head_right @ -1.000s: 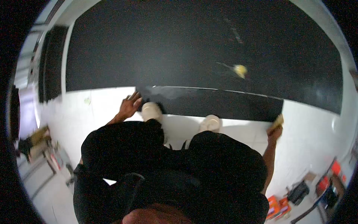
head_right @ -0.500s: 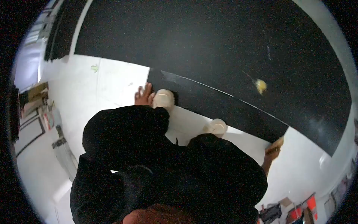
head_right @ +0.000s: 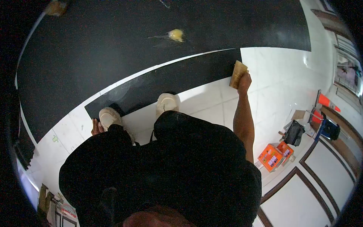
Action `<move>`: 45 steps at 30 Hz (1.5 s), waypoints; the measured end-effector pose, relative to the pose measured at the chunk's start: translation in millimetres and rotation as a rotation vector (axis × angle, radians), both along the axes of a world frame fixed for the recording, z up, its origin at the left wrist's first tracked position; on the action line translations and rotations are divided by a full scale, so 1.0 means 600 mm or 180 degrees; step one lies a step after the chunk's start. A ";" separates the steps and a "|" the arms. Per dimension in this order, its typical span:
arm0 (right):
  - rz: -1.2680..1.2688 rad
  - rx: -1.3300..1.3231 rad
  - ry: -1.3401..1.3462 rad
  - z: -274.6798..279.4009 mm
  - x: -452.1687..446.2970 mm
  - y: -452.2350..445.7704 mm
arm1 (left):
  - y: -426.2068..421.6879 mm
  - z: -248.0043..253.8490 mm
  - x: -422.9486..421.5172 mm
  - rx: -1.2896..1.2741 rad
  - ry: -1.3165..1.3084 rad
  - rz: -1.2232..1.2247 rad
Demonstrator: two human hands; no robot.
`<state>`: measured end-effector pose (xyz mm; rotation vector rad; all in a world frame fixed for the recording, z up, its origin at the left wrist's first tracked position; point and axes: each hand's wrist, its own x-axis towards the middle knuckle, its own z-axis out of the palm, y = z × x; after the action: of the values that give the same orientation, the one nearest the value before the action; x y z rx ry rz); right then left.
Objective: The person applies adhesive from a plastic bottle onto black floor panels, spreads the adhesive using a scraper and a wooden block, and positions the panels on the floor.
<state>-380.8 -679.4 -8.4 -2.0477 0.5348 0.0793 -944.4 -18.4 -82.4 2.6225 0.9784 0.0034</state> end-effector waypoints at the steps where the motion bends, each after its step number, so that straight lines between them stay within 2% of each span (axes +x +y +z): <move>1: -0.0018 -0.0011 0.0001 -0.013 -0.006 -0.007 | 0.009 -0.010 -0.026 -0.0101 0.0005 -0.0057; 2: 0.0139 -0.0289 -0.0012 -0.023 -0.009 -0.014 | 0.022 -0.022 -0.042 0.0351 0.0062 -0.0512; 3: 0.0306 -0.0564 -0.0045 -0.026 -0.005 -0.016 | 0.030 -0.016 -0.048 0.0350 0.0033 -0.0519; 4: 0.0460 -0.0860 0.0125 0.004 -0.014 0.003 | 0.034 -0.005 -0.049 0.0734 -0.0009 -0.0691; 5: 0.0159 -0.0789 0.0315 0.041 -0.023 0.047 | 0.036 0.007 -0.047 0.1120 -0.0041 -0.0852; 6: 0.0129 -0.0405 0.0273 0.034 -0.028 0.042 | 0.038 0.011 -0.040 0.1258 -0.0170 -0.0817; 7: 0.0107 0.0009 0.0253 0.014 -0.032 0.035 | 0.009 0.099 0.028 0.0242 0.0276 0.0471; 8: -0.0037 0.0072 0.0351 0.055 -0.050 0.083 | 0.017 0.124 0.038 0.0167 0.0319 0.0685; 9: 0.0226 0.0110 0.0282 0.037 -0.056 0.081 | 0.024 0.139 0.048 0.0092 0.0353 0.0887; 11: 0.0172 0.0164 0.0232 0.019 -0.091 0.116 | 0.085 0.110 0.028 -0.0274 0.0834 0.1478; 12: 0.0038 -0.0345 0.0354 0.024 -0.102 0.149 | 0.119 0.102 0.017 -0.0465 0.0854 0.1551; 13: -0.0103 -0.0840 0.0474 0.028 -0.110 0.183 | 0.175 0.055 -0.044 -0.0503 0.0834 0.0731; 14: -0.0430 -0.0428 0.0300 0.027 -0.117 0.203 | 0.176 0.061 -0.042 -0.0558 0.0790 0.0758; 15: -0.0369 -0.0205 0.0307 0.063 -0.125 0.228 | 0.181 0.068 -0.042 -0.0605 0.0754 0.0790; 19: -0.0277 -0.0379 0.0351 0.041 -0.130 0.215 | 0.187 0.049 -0.074 -0.0743 0.0412 0.0989; 20: -0.0132 -0.0375 0.0344 0.032 -0.133 0.203 | 0.191 0.030 -0.087 -0.0583 0.0299 0.0992; 23: -0.0373 -0.0475 0.0411 0.054 -0.130 0.225 | 0.184 0.019 -0.074 -0.0295 0.0272 0.1065; 24: -0.0360 -0.0450 0.0422 0.059 -0.127 0.232 | 0.174 0.025 -0.070 -0.0155 0.0364 0.1176; 25: -0.0450 0.0018 0.0395 0.066 -0.128 0.236 | 0.165 0.050 -0.054 -0.0123 0.0379 0.1185; 26: -0.0558 0.0474 0.0354 0.068 -0.130 0.238 | 0.157 0.079 -0.025 -0.0365 0.0560 0.1513; 27: -0.0585 0.0468 0.0358 0.062 -0.134 0.237 | 0.150 0.100 0.000 -0.0629 0.0747 0.1821; 29: -0.0632 0.0332 0.0151 0.027 -0.131 0.210 | 0.200 0.015 -0.089 -0.0521 0.0385 0.1228; 30: -0.0543 0.0057 0.0128 -0.019 -0.130 0.174 | 0.215 -0.001 -0.111 -0.0265 0.0554 0.0607; 31: -0.0574 0.0039 0.0108 0.006 -0.129 0.188 | 0.228 -0.015 -0.132 0.0036 0.0663 -0.0001; 33: -0.0974 0.1062 0.0199 0.073 -0.121 0.243 | 0.205 0.027 -0.114 -0.0224 0.0723 0.0504; 34: -0.0908 0.0807 0.0297 0.034 -0.118 0.210 | 0.187 0.058 -0.110 -0.0330 0.0769 0.0772; 35: 0.0129 0.0375 -0.0404 -0.056 -0.145 0.134 | 0.173 0.074 -0.097 -0.0448 0.0831 0.0913; 37: -0.0655 -0.0092 0.0760 0.000 -0.122 0.143 | 0.149 0.092 -0.082 -0.0670 0.0918 0.1077; 38: -0.0693 -0.0095 0.0825 0.040 -0.123 0.158 | 0.136 0.102 -0.079 -0.0776 0.0985 0.1109; 39: -0.1040 0.0003 0.0725 0.014 -0.118 0.145 | 0.122 0.116 -0.080 -0.0887 0.1070 0.1150; 40: -0.1157 0.0315 0.0574 0.053 -0.115 0.163 | 0.108 0.126 -0.076 -0.0998 0.1186 0.1158; 43: -0.1101 0.0610 0.0276 0.067 -0.108 0.181 | 0.067 0.176 -0.113 -0.1446 0.1552 0.1292; 45: -0.1033 0.0619 -0.0006 0.045 -0.093 0.186 | 0.033 0.231 -0.161 -0.1822 0.1850 0.1470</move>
<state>-436.4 -567.9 18.8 -1.7504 0.8189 -0.0622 -1041.1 1.1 56.2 1.8498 1.4813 -0.8309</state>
